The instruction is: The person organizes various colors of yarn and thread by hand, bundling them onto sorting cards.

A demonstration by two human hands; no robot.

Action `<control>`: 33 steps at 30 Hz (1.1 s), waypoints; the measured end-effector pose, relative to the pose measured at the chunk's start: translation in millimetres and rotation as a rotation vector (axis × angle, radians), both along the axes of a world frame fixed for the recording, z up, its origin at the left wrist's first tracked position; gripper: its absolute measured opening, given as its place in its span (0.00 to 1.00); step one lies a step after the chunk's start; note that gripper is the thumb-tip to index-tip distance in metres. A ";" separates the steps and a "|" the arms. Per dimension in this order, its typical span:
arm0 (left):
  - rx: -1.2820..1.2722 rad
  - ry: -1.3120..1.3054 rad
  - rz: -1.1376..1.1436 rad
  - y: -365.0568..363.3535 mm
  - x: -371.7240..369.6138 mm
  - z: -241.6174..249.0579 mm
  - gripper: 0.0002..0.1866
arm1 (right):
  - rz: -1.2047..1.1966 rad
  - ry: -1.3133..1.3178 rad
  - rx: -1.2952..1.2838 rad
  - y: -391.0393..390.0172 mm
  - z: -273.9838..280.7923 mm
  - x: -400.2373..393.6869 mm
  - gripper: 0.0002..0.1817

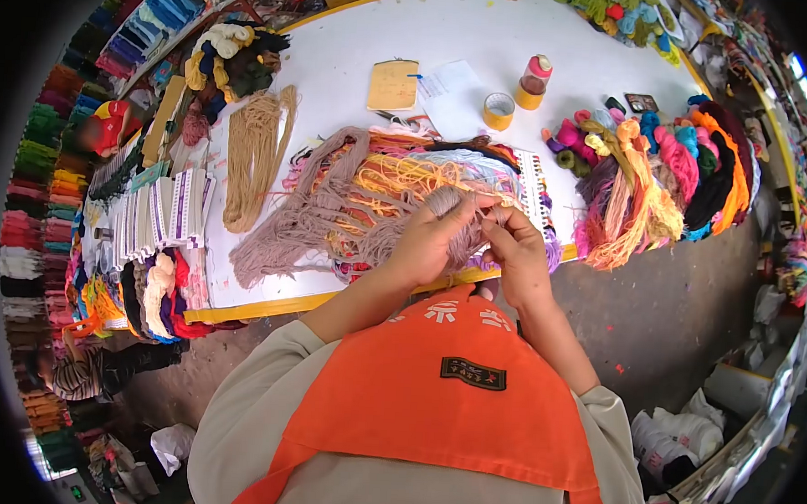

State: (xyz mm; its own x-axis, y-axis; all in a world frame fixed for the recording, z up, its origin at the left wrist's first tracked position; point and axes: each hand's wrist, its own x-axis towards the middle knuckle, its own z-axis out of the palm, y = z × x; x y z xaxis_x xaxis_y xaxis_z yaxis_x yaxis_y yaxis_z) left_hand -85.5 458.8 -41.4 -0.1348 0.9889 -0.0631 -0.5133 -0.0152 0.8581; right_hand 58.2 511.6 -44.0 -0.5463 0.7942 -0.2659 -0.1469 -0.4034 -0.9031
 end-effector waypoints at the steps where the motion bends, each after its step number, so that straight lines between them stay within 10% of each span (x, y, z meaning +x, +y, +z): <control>1: -0.009 0.065 0.011 0.9 -0.6 -4.9 0.20 | -0.009 0.075 -0.068 1.2 -2.2 0.8 0.03; 8: -0.047 0.322 0.079 8.1 -15.3 -7.8 0.14 | 0.248 0.076 -0.118 11.0 -1.6 23.3 0.07; 13: -0.362 -0.415 0.167 -10.3 -121.8 -45.4 0.09 | -0.373 -0.359 0.528 67.3 -80.3 106.2 0.09; 15: -0.364 -0.637 0.251 -32.3 -183.3 -76.4 0.06 | -0.697 0.047 -0.052 80.5 -79.2 140.9 0.07; 19: -0.394 -0.499 0.658 -101.4 -314.4 -130.1 0.04 | -0.758 0.351 -0.280 105.7 -185.8 296.4 0.03; 26: -0.384 -0.369 1.076 -155.9 -430.6 -92.8 0.19 | -1.247 -0.843 -0.165 143.1 -202.4 525.2 0.12; 29: -0.334 -0.260 0.878 -92.9 -342.7 -86.0 0.14 | -0.688 -0.108 -0.049 178.5 -319.7 575.0 0.15; 30: -0.418 0.755 0.916 -45.5 -257.0 -88.1 0.05 | -0.392 0.249 0.009 184.9 -353.8 610.4 0.17; 31: -0.493 0.182 0.652 -22.3 -222.9 -95.8 0.06 | -0.756 -0.525 0.221 178.3 -332.9 492.2 0.17; 32: -0.535 -0.379 0.361 0.2 -192.1 -104.8 0.13 | -0.360 -1.096 0.507 171.4 -299.3 407.2 0.14; 33: -0.629 -0.291 0.171 28.6 -145.1 -122.6 0.16 | -0.380 -0.887 0.311 156.1 -243.9 304.1 0.11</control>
State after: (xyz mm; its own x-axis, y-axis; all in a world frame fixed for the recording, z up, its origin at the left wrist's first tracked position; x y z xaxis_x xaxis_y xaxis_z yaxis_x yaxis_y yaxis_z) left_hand -230.7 487.4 -164.0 -0.1755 0.7195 -0.6720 -0.7574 0.3374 0.5590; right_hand 362.3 667.8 -287.9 0.0506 0.9775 -0.2048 0.5583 -0.1977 -0.8057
